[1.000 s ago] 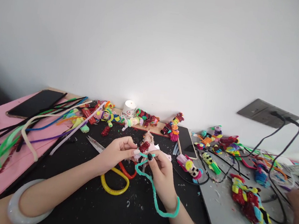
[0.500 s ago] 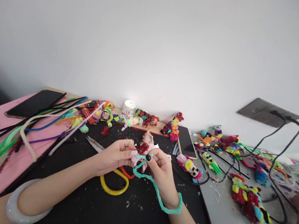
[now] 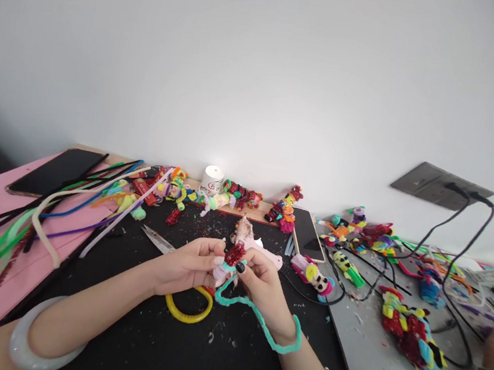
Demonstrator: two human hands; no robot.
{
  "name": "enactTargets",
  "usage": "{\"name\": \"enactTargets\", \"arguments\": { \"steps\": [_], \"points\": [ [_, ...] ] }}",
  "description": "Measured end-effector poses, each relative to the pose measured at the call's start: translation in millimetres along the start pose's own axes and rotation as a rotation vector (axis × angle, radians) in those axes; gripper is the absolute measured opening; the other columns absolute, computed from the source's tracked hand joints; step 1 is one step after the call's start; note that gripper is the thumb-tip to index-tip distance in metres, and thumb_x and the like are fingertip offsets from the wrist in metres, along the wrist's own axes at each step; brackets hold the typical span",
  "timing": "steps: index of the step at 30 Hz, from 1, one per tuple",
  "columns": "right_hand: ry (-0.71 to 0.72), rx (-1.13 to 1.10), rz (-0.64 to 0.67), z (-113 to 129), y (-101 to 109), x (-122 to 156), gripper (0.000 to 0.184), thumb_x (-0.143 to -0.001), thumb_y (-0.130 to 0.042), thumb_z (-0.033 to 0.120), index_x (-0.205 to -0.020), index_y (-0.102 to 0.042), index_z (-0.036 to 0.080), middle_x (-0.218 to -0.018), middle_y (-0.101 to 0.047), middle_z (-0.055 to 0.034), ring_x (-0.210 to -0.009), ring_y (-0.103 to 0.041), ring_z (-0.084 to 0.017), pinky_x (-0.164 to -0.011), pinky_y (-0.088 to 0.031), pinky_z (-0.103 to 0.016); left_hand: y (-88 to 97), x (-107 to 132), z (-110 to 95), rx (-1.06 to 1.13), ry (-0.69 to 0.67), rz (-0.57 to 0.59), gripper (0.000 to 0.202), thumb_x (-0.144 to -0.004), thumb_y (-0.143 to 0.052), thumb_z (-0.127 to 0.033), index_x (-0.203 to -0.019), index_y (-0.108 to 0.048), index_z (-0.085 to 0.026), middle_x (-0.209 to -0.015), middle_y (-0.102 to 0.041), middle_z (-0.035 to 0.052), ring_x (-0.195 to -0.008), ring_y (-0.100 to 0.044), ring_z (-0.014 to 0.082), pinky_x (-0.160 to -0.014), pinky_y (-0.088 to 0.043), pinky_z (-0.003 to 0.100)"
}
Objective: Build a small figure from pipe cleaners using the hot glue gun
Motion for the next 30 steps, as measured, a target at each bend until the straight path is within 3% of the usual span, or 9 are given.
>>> {"name": "enactTargets", "arguments": {
  "steps": [7, 30],
  "points": [
    [0.001, 0.059, 0.001, 4, -5, 3, 0.02, -0.079, -0.069, 0.037, -0.074, -0.062, 0.019, -0.063, -0.057, 0.0021, -0.056, -0.049, -0.012, -0.055, -0.038, -0.024, -2.1, 2, 4, 0.046, 0.036, 0.094, 0.023, -0.077, -0.07, -0.021, -0.071, -0.049, -0.014, -0.07, -0.063, 0.0049, -0.058, -0.058, 0.011, -0.054, -0.039, 0.02],
    [-0.018, -0.029, 0.026, 1, -11, 1, 0.024, -0.074, -0.074, 0.037, -0.078, -0.06, 0.018, -0.064, -0.059, 0.0028, -0.054, -0.053, -0.01, -0.053, -0.042, -0.022, 5.1, 3, 10, 0.049, 0.159, 0.095, 0.021, -0.077, -0.07, -0.02, -0.073, -0.05, -0.015, -0.076, -0.067, 0.0069, -0.065, -0.064, 0.014, -0.053, -0.046, 0.02]
  ]
}}
Point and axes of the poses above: each hand's wrist, its own x-axis away from the middle knuckle, its own y-axis out of the back of the hand, z = x × y, the point moved 6 cm from there along -x, towards the middle knuckle
